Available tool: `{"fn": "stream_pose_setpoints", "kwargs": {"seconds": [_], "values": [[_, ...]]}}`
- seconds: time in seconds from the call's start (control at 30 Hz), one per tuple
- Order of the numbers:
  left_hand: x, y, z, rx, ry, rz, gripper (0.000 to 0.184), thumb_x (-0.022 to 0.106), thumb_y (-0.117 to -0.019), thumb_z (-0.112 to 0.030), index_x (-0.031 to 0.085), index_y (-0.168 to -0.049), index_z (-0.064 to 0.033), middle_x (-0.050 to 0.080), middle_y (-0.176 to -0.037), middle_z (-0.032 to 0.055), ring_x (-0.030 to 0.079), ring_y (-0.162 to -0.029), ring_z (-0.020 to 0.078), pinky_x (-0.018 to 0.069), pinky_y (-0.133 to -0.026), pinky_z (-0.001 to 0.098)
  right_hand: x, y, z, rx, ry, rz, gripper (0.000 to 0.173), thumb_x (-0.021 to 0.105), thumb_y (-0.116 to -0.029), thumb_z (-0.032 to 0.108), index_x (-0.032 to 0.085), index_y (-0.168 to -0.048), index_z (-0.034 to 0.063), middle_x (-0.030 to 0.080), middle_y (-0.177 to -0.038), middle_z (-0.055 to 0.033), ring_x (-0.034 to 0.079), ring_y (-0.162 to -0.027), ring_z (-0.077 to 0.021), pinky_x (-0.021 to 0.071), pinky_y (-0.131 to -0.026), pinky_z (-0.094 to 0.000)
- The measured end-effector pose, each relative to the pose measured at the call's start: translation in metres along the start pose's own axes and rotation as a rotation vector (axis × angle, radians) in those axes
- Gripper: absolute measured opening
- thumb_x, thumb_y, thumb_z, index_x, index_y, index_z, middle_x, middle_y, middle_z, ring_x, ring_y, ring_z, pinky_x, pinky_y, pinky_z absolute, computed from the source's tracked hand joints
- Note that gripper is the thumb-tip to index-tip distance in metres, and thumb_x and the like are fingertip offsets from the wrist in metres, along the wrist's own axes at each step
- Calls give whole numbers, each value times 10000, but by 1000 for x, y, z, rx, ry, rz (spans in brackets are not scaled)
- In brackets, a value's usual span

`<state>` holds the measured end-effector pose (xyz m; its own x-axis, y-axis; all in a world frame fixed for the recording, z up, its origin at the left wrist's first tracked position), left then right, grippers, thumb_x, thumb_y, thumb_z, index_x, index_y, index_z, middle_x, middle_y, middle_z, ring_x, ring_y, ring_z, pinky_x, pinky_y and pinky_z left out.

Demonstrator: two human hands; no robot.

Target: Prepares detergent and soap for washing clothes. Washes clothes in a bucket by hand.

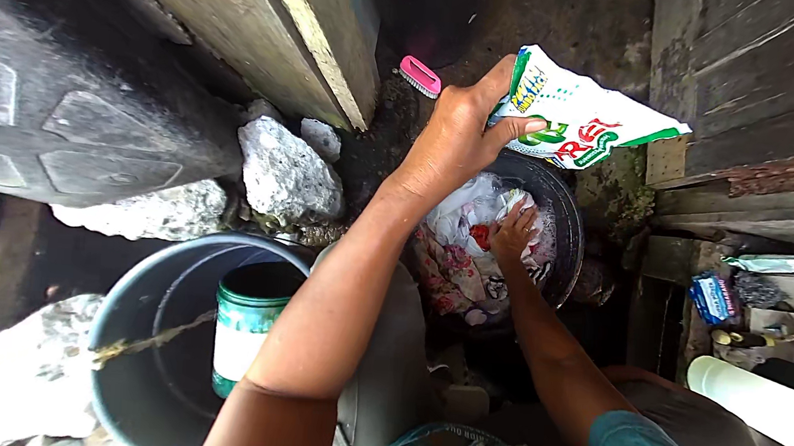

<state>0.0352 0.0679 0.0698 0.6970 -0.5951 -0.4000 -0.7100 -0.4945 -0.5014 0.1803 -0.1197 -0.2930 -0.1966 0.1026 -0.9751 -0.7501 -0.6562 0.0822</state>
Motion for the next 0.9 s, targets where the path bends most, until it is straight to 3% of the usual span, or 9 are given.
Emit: {"fn": "stream_pose_setpoints", "kwargs": {"seconds": [0.1,0.23,0.3,0.37,0.5,0.63,0.73,0.8,0.9], "values": [[4,0,-1,1,-2,20,381,723,-952,-162,628,-1242,67,738,-1044,125,727,-934,95,596,-818,235,12,3,-7,-219,17,265,852,649,-967,268,178,-1628,9,139,-1640,-367,128,-1533,-530,140,-1178,-742],[5,0,1,14,-50,30,384,720,-957,-174,632,-1242,67,742,-1033,127,728,-909,98,592,-811,235,3,-31,-24,-101,6,621,939,651,-992,293,11,-1657,123,387,-1567,-301,468,-1375,-503,404,-1069,-692],[6,0,0,14,-54,27,387,717,-960,-182,630,-1247,62,739,-1040,123,722,-915,94,586,-821,233,-5,-23,-12,-34,21,455,903,655,-959,183,82,-1649,74,347,-1588,-304,451,-1370,-536,376,-1044,-740],[4,-2,-1,17,-50,20,402,720,-957,-178,620,-1256,71,737,-1043,128,724,-920,98,588,-822,234,5,0,-4,47,26,271,858,620,-965,137,102,-1643,48,252,-1627,-312,307,-1473,-517,291,-1092,-762],[4,-1,-1,11,-39,34,393,708,-965,-179,620,-1263,63,735,-1067,132,725,-946,96,588,-840,230,12,38,-3,60,-157,350,870,656,-942,144,145,-1639,44,77,-1675,-307,96,-1554,-481,184,-1184,-703],[-1,-2,-3,20,-30,7,393,709,-965,-181,621,-1262,62,738,-1057,132,725,-934,110,584,-851,255,-38,60,-8,149,-490,205,517,673,-974,284,587,-1424,44,400,-1522,-341,363,-1428,-516,335,-1142,-643],[-1,-2,-3,20,-21,16,415,706,-967,-190,612,-1286,57,737,-1072,130,723,-943,118,580,-866,268,-14,100,-2,91,-236,431,603,714,-932,354,584,-1400,-4,332,-1565,-359,298,-1476,-510,237,-1193,-655],[1,-2,-3,25,-28,27,407,702,-969,-186,614,-1287,51,736,-1095,136,722,-992,136,568,-911,288,-12,104,-6,132,-353,457,493,762,-902,217,634,-1286,-64,459,-1471,-334,432,-1395,-464,356,-1146,-597],[0,-1,-3,12,-38,39,412,700,-971,-189,610,-1301,41,733,-1115,136,719,-1016,147,563,-934,304,-34,99,-29,458,-953,310,254,659,-975,88,619,-1149,-92,628,-1154,-224,595,-1050,-275,508,-926,-447]]}}
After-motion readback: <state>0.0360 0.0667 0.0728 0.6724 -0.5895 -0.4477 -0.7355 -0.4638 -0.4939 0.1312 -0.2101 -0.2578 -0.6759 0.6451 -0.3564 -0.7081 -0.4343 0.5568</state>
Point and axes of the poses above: each hand's wrist, its own y-axis away from the middle knuckle, its own x-axis out of the palm, z = x × y, the point moved 7 cm from there along -y, towards the middle knuckle
